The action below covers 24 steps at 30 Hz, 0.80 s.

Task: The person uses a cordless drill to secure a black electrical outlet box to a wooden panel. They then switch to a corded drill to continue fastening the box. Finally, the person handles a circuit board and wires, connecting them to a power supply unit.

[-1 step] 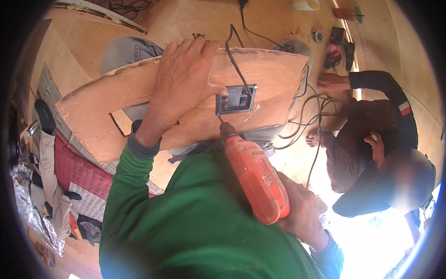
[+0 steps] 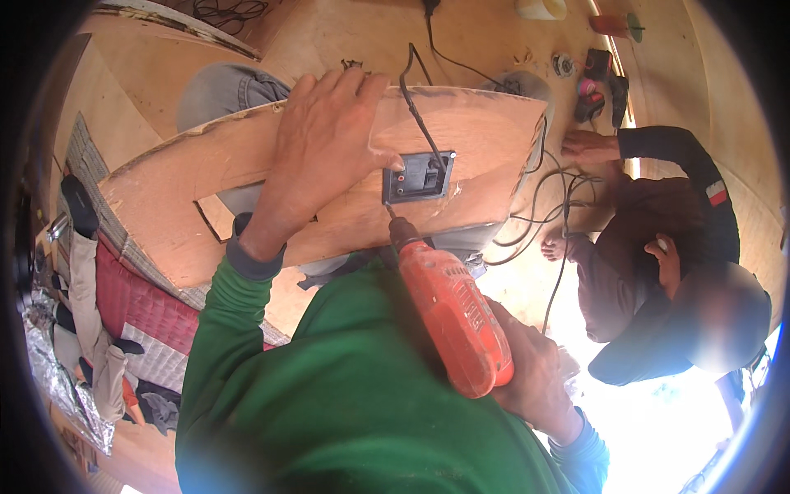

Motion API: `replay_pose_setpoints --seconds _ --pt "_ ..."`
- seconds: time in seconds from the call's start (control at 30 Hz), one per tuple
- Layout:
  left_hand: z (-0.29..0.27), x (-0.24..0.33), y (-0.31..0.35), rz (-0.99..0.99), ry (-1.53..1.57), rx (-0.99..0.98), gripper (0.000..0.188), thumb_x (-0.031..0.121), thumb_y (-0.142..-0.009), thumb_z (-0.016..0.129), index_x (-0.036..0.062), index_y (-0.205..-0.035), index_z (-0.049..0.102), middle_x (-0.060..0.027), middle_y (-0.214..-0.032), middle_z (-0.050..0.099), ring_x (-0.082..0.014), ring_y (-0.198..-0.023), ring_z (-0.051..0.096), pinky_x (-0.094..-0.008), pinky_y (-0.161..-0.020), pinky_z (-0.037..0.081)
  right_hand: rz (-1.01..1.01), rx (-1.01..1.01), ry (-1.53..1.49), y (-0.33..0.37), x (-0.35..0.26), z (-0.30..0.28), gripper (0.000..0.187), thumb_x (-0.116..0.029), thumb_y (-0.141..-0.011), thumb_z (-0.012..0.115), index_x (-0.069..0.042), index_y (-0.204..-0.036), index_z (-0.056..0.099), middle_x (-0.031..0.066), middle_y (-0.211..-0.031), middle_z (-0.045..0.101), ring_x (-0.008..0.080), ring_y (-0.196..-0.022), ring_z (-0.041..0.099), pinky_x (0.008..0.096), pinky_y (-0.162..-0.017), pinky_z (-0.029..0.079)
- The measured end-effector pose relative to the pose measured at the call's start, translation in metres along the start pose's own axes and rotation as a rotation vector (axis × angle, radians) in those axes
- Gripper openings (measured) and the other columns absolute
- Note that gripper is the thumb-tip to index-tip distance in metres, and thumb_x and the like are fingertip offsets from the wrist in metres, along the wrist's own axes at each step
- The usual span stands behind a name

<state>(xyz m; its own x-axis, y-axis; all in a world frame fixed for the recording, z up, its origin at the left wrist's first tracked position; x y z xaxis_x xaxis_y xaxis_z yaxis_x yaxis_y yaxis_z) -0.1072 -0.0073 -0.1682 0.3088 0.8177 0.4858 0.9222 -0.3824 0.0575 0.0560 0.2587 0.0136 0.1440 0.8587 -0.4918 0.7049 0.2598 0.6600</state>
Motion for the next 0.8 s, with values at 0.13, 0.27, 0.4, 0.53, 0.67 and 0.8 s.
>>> replay_pose_setpoints --seconds 0.13,0.27,0.4,0.53,0.67,0.8 --pt "-0.001 0.000 0.000 -0.003 0.004 -0.005 0.076 0.038 -0.067 0.101 0.0062 -0.128 0.069 -0.0095 -0.113 0.070 -0.0285 -0.114 0.067 -0.0438 -0.100 0.046 -0.039 0.009 0.098 -0.003 0.001 0.000 0.093 -0.027 -0.081 0.097 0.005 -0.159 0.055 0.0162 -0.090 0.073 0.0340 -0.078 0.075 0.0437 -0.071 0.057" --pt "0.001 -0.003 -0.002 0.017 0.001 0.042 0.076 0.038 -0.066 0.101 0.0059 -0.127 0.069 -0.0094 -0.111 0.069 -0.0282 -0.113 0.067 -0.0435 -0.099 0.046 -0.067 0.021 0.078 -0.011 0.001 0.001 0.092 -0.027 -0.082 0.096 0.007 -0.158 0.056 0.0156 -0.088 0.073 0.0317 -0.073 0.074 0.0423 -0.070 0.057" --pt "0.001 -0.005 -0.002 0.028 0.009 0.050 0.075 0.040 -0.066 0.101 0.0053 -0.124 0.070 -0.0090 -0.109 0.069 -0.0279 -0.111 0.067 -0.0421 -0.097 0.047 -0.085 0.027 0.095 -0.015 -0.002 -0.002 0.089 -0.026 -0.083 0.096 0.007 -0.156 0.057 0.0150 -0.087 0.074 0.0291 -0.071 0.075 0.0401 -0.067 0.057" --pt "0.001 -0.004 -0.002 0.017 0.004 0.041 0.074 0.040 -0.065 0.101 0.0050 -0.123 0.070 -0.0089 -0.108 0.068 -0.0279 -0.109 0.067 -0.0416 -0.095 0.047 -0.089 0.021 0.128 -0.017 -0.005 -0.003 0.086 -0.026 -0.085 0.095 0.007 -0.155 0.058 0.0147 -0.087 0.073 0.0274 -0.070 0.074 0.0386 -0.064 0.056" --pt "0.003 -0.004 -0.002 0.048 -0.036 0.081 0.063 0.042 -0.070 0.099 0.0070 -0.114 0.071 -0.0060 -0.103 0.070 -0.0232 -0.107 0.066 -0.0399 -0.091 0.046 -0.097 0.023 0.143 -0.019 -0.008 -0.004 0.086 -0.027 -0.085 0.095 0.007 -0.154 0.059 0.0126 -0.084 0.071 0.0267 -0.069 0.073 0.0388 -0.064 0.056" --pt "0.003 -0.003 -0.002 0.056 -0.042 0.093 0.062 0.042 -0.070 0.099 0.0071 -0.114 0.072 -0.0059 -0.103 0.070 -0.0233 -0.107 0.066 -0.0396 -0.091 0.046 -0.124 0.041 0.251 -0.020 -0.011 -0.006 0.084 -0.027 -0.084 0.096 0.006 -0.152 0.061 0.0102 -0.081 0.069 0.0256 -0.069 0.071 0.0385 -0.064 0.055"
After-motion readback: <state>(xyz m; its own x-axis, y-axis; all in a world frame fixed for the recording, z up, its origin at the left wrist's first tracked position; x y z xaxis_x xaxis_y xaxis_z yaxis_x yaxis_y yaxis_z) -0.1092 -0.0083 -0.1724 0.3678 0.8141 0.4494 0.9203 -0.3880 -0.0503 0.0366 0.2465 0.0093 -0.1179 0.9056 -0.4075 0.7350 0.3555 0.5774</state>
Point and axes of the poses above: each hand's wrist, its own y-axis away from the middle knuckle, its own z-axis out of the palm, x = y × z, the point moved 1 cm from there along -y, towards the middle knuckle
